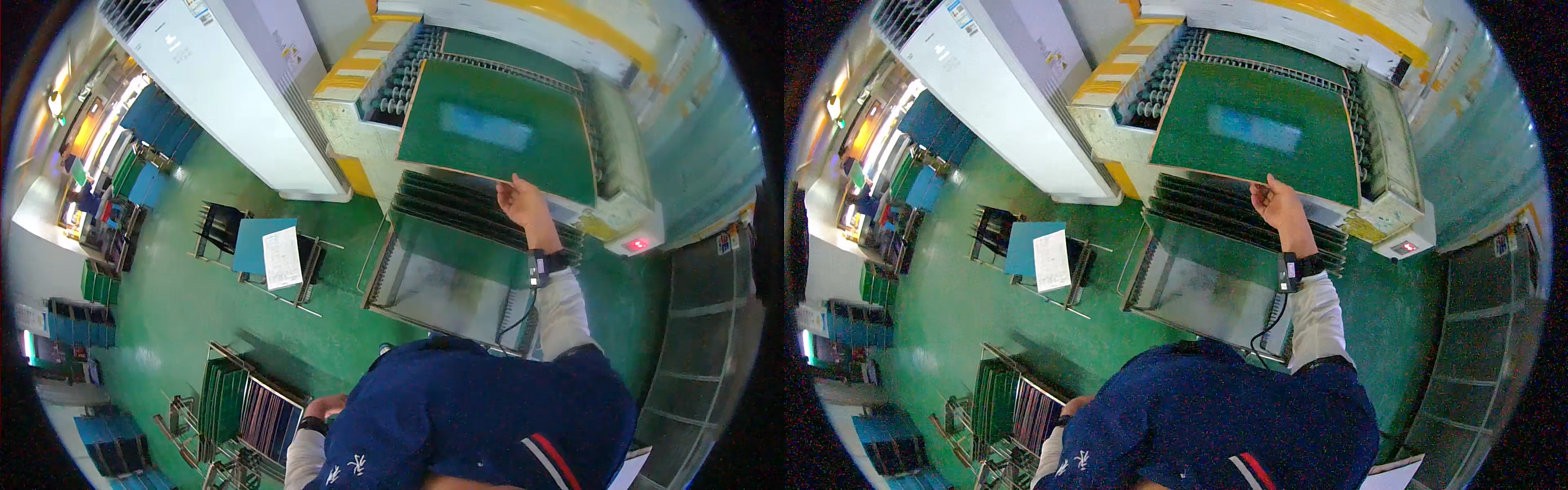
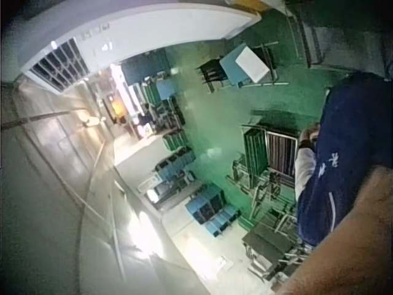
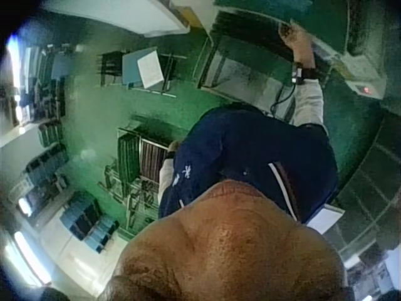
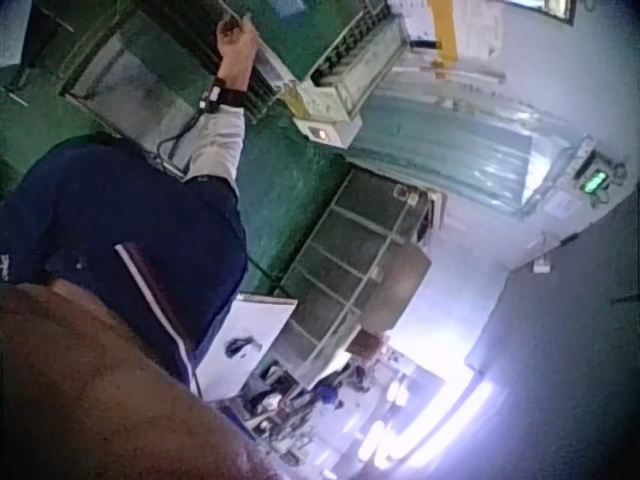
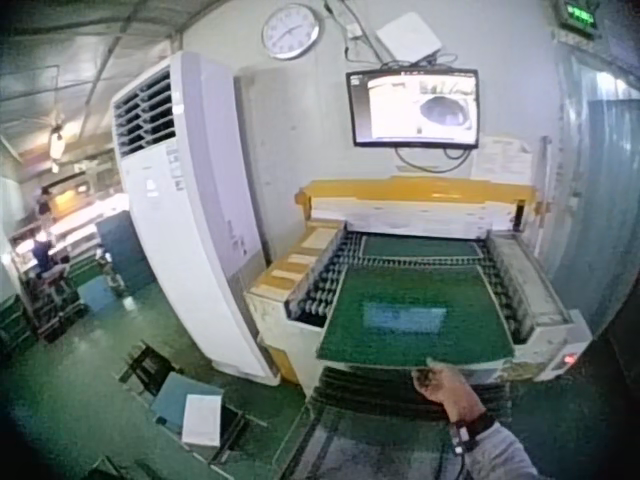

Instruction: Insert sheets of material into a processing machine and then organize them on a rack.

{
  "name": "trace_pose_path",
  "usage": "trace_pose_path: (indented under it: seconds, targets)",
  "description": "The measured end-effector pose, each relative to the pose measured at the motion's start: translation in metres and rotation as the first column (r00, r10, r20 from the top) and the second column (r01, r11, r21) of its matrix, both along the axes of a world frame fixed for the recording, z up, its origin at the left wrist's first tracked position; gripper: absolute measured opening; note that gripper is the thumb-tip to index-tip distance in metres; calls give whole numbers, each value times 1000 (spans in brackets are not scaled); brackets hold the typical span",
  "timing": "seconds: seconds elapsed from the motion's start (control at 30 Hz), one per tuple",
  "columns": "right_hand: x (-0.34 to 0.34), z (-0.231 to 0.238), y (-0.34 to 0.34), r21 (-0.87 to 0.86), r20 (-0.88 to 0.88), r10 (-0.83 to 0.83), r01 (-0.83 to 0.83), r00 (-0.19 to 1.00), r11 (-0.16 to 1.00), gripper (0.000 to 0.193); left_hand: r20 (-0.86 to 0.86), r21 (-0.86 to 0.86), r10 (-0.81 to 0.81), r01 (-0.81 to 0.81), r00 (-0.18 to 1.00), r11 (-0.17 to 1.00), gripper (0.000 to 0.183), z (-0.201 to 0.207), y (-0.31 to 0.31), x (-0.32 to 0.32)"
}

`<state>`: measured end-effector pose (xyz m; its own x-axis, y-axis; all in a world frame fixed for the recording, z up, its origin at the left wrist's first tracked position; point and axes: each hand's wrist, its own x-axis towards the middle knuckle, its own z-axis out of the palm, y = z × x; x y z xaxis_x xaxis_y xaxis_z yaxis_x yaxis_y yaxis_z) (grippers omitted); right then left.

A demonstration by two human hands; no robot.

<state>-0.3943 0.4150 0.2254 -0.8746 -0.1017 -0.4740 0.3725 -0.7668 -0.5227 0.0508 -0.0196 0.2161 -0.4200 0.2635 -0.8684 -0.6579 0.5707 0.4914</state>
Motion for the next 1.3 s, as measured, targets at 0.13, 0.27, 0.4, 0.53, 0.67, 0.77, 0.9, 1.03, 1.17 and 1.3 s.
trace_pose_path:
  seconds: [0.13,0.27,0.4,0.53,0.67,0.77,0.9,1.03,1.17,1.3]
  targets:
    - [-13,-5,-4,0,-62,-64,64,996,998,18,-15,-19,33,-34,999,999,33,18,13,-18]
    - [-33,-13,3,24,-41,-80,81,996,996,18,-34,-39,57,-58,998,998,32,34,23,-25]
    - [-36,-6,3,109,2,-13,13,1000,994,20,-48,-53,91,-94,995,994,32,49,32,-28]
    - [-37,-3,11,206,70,58,-71,996,976,26,-18,-104,14,-16,1000,994,29,36,29,-28]
    - [-40,-12,16,195,59,87,-97,994,976,28,-42,-312,-107,89,993,946,38,13,25,-19]
    - [-40,-12,16,185,54,112,-120,992,975,30,42,-210,12,-3,999,978,35,-20,14,-18]
    - [-36,-6,6,249,26,213,-213,977,945,35,185,-78,191,-180,964,981,31,-64,-6,-9]
    - [-25,-4,-21,503,-36,351,-286,936,816,34,266,23,369,-389,891,921,25,-98,-28,29]
    - [-7,4,-68,809,-163,401,-110,901,577,31,236,72,380,-406,894,911,29,-95,-41,22]
    - [-3,-16,-114,963,-228,589,91,775,253,31,131,109,335,-350,933,931,23,-137,-84,28]
